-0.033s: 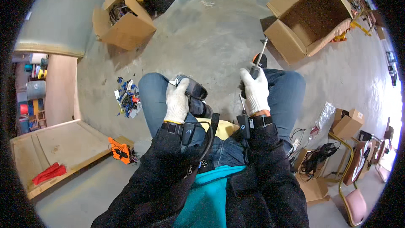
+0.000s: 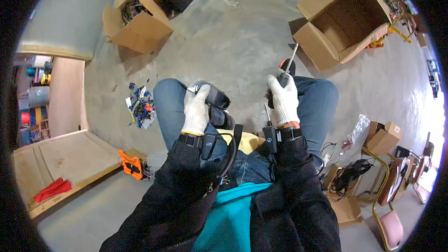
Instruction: Repairing and testing a small electronic component using a screwdriver and a digital tester.
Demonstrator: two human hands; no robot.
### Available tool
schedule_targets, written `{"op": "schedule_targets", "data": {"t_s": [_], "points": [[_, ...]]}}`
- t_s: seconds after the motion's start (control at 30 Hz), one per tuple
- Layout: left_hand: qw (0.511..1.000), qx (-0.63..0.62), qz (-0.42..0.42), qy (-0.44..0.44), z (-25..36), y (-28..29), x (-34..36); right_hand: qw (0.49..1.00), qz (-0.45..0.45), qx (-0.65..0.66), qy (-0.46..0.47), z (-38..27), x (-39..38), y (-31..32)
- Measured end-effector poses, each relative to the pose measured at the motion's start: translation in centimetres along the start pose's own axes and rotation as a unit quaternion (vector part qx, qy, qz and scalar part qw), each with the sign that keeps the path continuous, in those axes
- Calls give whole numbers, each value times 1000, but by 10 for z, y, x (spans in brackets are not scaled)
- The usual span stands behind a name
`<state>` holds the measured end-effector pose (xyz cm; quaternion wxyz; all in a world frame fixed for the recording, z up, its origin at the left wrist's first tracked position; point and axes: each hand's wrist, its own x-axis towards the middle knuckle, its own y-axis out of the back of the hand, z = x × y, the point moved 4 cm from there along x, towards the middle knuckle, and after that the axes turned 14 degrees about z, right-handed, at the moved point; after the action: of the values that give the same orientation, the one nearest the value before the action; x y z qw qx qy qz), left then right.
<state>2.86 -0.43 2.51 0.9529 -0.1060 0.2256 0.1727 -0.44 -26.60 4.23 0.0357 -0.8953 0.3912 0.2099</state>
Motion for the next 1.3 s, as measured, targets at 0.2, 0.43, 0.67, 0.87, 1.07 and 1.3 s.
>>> {"op": "schedule_targets", "data": {"t_s": [0.2,0.43,0.67,0.87,1.07,1.3], "points": [[997,68,32,-1,2,5,4,996,-4,70,-63,-3,2,-5],[999,40,10,-7,-16,8,28,998,-47,22,-34,-16,-18,-7],[998,18,8,-60,2,-8,20,998,-19,-29,43,-4,-2,9],[999,18,-30,-24,-3,-11,15,997,-24,-32,73,4,-8,-2],[991,-78,-75,75,-19,-18,8,984,-125,-124,38,18,-14,-10],[969,-145,-115,163,-35,-19,11,935,-207,-278,74,-3,-43,-36]]}}
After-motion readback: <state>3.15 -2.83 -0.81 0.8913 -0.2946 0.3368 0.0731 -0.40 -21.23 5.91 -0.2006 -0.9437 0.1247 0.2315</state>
